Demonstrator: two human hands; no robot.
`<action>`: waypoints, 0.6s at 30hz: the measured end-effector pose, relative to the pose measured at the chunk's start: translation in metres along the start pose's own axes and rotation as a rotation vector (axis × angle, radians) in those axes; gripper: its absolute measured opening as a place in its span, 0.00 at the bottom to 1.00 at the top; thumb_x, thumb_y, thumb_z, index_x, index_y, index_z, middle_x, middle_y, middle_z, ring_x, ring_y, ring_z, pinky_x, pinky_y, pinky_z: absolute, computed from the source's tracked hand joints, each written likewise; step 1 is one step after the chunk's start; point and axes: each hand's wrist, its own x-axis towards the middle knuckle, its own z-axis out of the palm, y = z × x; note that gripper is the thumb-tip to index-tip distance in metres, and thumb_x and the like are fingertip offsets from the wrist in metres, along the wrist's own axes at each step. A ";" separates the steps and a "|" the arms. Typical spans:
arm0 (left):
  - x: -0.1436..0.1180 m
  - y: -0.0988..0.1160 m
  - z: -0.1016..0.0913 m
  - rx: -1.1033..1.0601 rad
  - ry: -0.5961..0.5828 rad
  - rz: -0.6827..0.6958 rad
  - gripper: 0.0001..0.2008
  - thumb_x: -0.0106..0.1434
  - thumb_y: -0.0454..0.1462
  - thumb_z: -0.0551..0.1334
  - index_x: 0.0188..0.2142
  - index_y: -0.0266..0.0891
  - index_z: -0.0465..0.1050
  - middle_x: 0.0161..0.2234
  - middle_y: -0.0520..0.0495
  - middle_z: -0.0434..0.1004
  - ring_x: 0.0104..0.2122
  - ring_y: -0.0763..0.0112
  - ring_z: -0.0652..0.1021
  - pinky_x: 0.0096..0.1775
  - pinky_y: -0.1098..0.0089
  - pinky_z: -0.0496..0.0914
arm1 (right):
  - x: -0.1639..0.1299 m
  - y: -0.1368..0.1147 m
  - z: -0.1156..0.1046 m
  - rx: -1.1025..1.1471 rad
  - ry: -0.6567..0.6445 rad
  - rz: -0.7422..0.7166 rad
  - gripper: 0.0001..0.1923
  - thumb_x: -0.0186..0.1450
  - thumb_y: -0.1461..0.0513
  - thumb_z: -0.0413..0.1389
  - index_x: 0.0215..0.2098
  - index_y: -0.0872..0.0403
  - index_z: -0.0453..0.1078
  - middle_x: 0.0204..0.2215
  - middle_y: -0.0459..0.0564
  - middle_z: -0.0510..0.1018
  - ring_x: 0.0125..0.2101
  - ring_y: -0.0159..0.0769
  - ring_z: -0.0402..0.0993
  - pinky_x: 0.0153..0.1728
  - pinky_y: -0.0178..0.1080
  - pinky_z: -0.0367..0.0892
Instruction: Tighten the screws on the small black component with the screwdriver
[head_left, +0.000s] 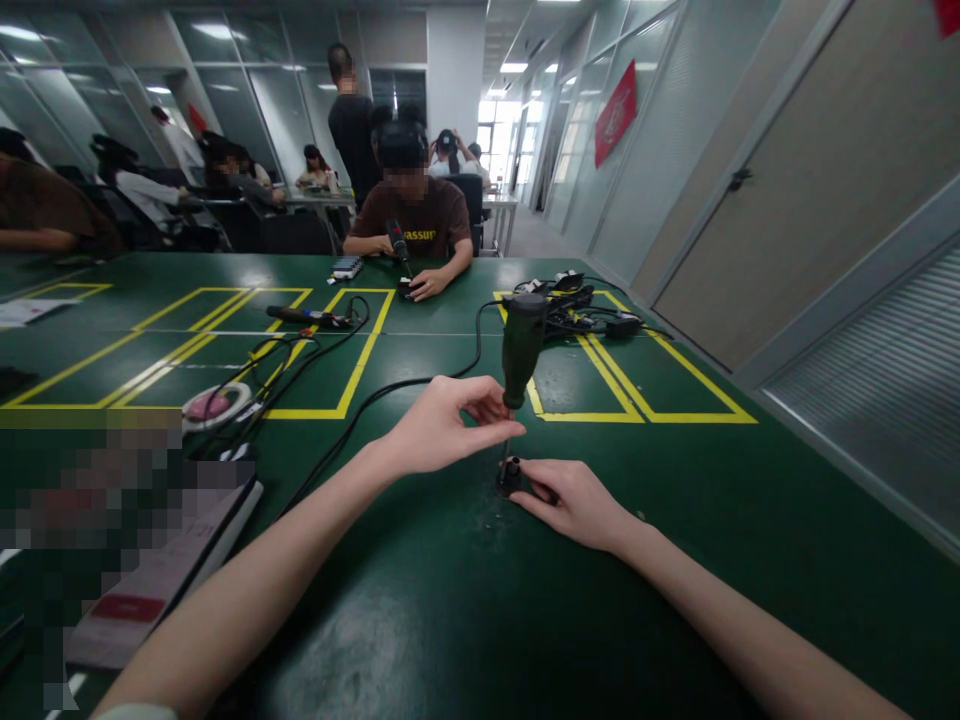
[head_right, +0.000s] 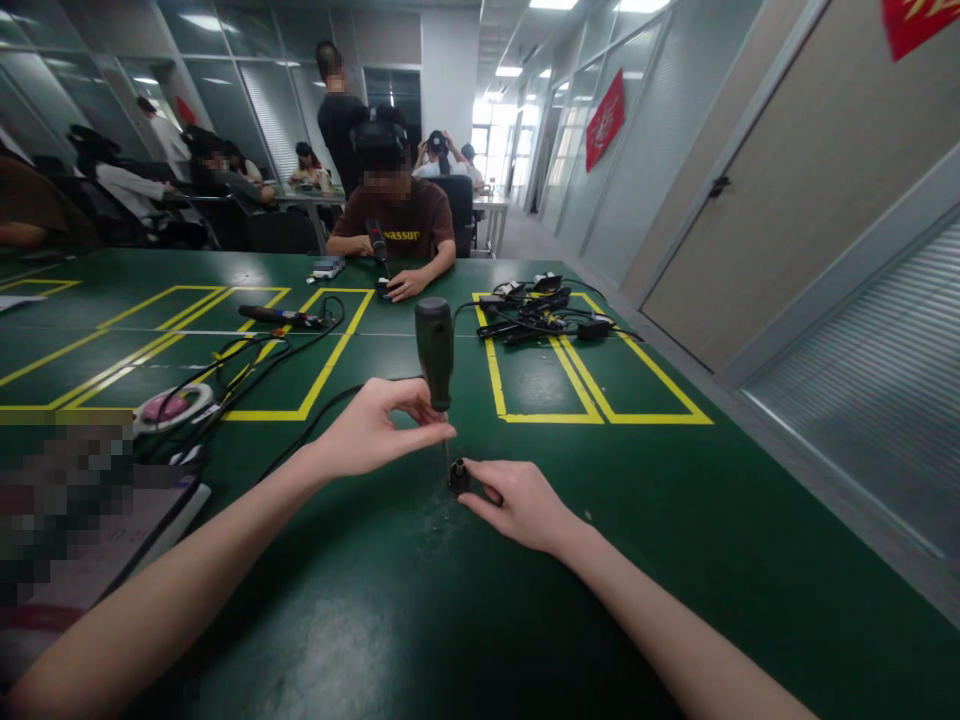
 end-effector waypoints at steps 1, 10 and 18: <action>0.000 0.000 0.000 -0.006 -0.005 -0.010 0.10 0.62 0.39 0.71 0.32 0.35 0.75 0.29 0.49 0.81 0.29 0.73 0.79 0.35 0.74 0.73 | 0.000 0.000 0.000 -0.002 0.002 -0.002 0.13 0.75 0.55 0.54 0.42 0.55 0.73 0.23 0.42 0.69 0.23 0.32 0.66 0.27 0.34 0.56; -0.001 0.009 -0.006 -0.196 -0.121 -0.143 0.09 0.63 0.38 0.69 0.39 0.33 0.80 0.30 0.46 0.84 0.29 0.71 0.83 0.35 0.73 0.76 | -0.001 -0.002 -0.001 -0.018 0.008 -0.017 0.14 0.76 0.54 0.52 0.42 0.55 0.73 0.23 0.43 0.70 0.23 0.32 0.66 0.27 0.34 0.57; -0.002 0.009 -0.014 -0.399 -0.256 -0.247 0.11 0.64 0.37 0.68 0.43 0.30 0.83 0.42 0.38 0.87 0.34 0.67 0.85 0.40 0.69 0.80 | -0.001 -0.002 0.000 -0.023 0.015 -0.028 0.11 0.75 0.57 0.54 0.40 0.55 0.73 0.23 0.43 0.71 0.24 0.33 0.67 0.28 0.34 0.58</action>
